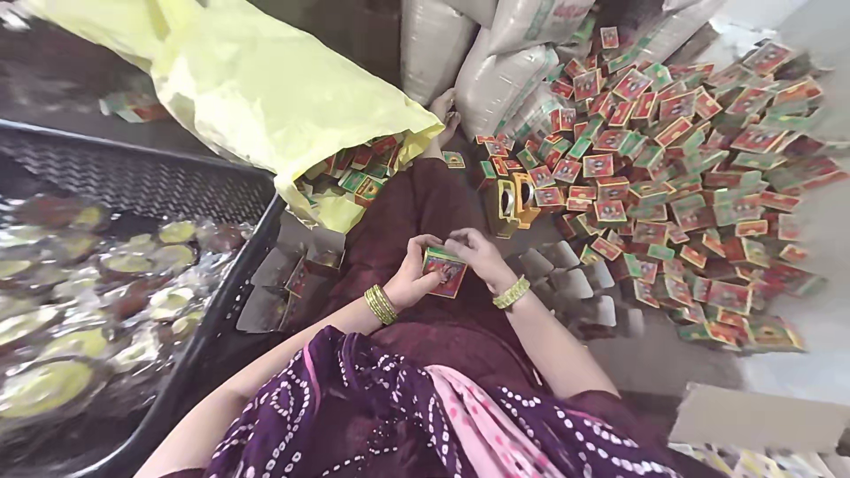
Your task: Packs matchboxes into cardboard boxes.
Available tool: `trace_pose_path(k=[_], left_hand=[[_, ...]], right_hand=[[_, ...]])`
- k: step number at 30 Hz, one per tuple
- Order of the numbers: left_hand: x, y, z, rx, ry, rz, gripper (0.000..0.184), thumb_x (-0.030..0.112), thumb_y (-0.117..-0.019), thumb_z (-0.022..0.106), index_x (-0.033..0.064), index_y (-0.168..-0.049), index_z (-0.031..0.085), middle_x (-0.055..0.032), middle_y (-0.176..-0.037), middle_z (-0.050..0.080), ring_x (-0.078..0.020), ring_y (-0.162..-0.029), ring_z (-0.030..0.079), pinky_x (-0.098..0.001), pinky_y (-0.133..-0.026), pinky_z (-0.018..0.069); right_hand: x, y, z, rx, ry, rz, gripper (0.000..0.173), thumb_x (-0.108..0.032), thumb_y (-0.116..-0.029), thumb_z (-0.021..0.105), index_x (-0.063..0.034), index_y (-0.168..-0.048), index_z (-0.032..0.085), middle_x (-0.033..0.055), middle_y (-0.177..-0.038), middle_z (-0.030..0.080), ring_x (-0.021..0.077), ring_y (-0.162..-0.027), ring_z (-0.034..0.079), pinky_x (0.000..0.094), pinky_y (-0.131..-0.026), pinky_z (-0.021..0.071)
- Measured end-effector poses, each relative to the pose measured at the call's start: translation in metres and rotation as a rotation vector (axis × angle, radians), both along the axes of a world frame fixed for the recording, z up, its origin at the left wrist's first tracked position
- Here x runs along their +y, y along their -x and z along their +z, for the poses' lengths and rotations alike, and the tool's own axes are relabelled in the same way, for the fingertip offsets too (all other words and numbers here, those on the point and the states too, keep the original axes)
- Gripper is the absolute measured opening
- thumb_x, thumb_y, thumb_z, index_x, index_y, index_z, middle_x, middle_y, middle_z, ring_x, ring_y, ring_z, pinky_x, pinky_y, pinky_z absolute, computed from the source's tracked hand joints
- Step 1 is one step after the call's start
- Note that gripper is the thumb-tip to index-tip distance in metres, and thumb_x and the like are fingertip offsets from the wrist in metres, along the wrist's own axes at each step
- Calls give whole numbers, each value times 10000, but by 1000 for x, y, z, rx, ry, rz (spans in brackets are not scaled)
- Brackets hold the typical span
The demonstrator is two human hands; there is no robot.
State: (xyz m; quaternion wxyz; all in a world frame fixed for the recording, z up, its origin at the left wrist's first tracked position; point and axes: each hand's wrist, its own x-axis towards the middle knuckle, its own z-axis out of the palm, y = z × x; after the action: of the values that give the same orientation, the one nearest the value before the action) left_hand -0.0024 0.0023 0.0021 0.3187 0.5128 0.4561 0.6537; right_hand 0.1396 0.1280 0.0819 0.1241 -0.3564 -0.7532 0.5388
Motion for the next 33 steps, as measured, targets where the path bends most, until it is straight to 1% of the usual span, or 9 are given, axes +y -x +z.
trace_pose_path(k=[2,5,9,12,14,17,21,25,33], left_hand=[[3,1,-1,-153,69,31,619,163,-844,597,-25,-1374,337,-137,-1283,552,-190,-1098,641,-369,-880,589],[9,2,1,-234,208,90,628,141,-822,527,-12,-1402,343,-139,-1288,551,-188,-1108,640,-360,-852,585],[9,4,-1,-168,263,93,658,222,-874,527,-6,-1454,317,-155,-1383,511,-225,-1167,633,-415,-861,599],[11,3,1,-158,260,97,634,174,-896,510,-21,-1458,290,-170,-1378,509,-232,-1142,647,-407,-851,606],[11,2,-1,-149,265,109,617,169,-910,509,-18,-1459,302,-175,-1333,552,-225,-1077,676,-401,-839,610],[10,5,-5,-151,261,98,581,168,-931,520,23,-1457,322,-153,-1344,550,-226,-1075,683,-430,-872,613],[11,6,-7,-135,273,88,552,185,-934,512,50,-1444,348,-138,-1319,578,-229,-1049,693,-424,-840,618],[11,3,-7,-111,285,52,499,151,-953,504,52,-1425,374,-124,-1297,593,-216,-1031,697,-410,-836,619],[10,0,-6,47,277,34,425,147,-949,574,19,-1343,479,-122,-1259,629,-170,-1014,695,-347,-835,611]], right_hand=[[5,-5,5,-143,-48,201,606,-514,-849,782,-62,-1235,662,67,-1072,716,126,-945,692,351,-877,578],[28,-4,32,-307,50,194,555,-428,-829,842,-27,-1177,677,97,-999,734,170,-874,720,378,-824,612],[112,-12,117,63,-231,-322,470,-429,-951,692,2,-1139,676,112,-959,706,185,-799,676,394,-731,589],[181,-32,188,501,-408,-631,577,-343,-1067,501,-35,-1527,335,155,-1405,532,207,-1128,647,370,-894,600],[193,-43,210,587,-447,-713,605,-343,-1053,533,-88,-1560,323,134,-1469,503,224,-1229,603,404,-948,582],[180,-54,185,341,-493,-577,436,-287,-969,659,-46,-1324,580,113,-1178,666,204,-993,689,398,-839,609],[155,-82,83,-513,-557,-125,357,-262,-876,785,-51,-1158,730,187,-1126,722,355,-1061,688,625,-955,529],[130,-118,-13,-1015,-528,-168,354,-216,-869,743,-43,-1177,712,280,-1172,681,501,-1114,639,737,-897,492],[117,-134,-36,-546,-677,-360,234,-196,-1014,633,-35,-1161,720,201,-1212,688,380,-1168,645,596,-1028,492]])
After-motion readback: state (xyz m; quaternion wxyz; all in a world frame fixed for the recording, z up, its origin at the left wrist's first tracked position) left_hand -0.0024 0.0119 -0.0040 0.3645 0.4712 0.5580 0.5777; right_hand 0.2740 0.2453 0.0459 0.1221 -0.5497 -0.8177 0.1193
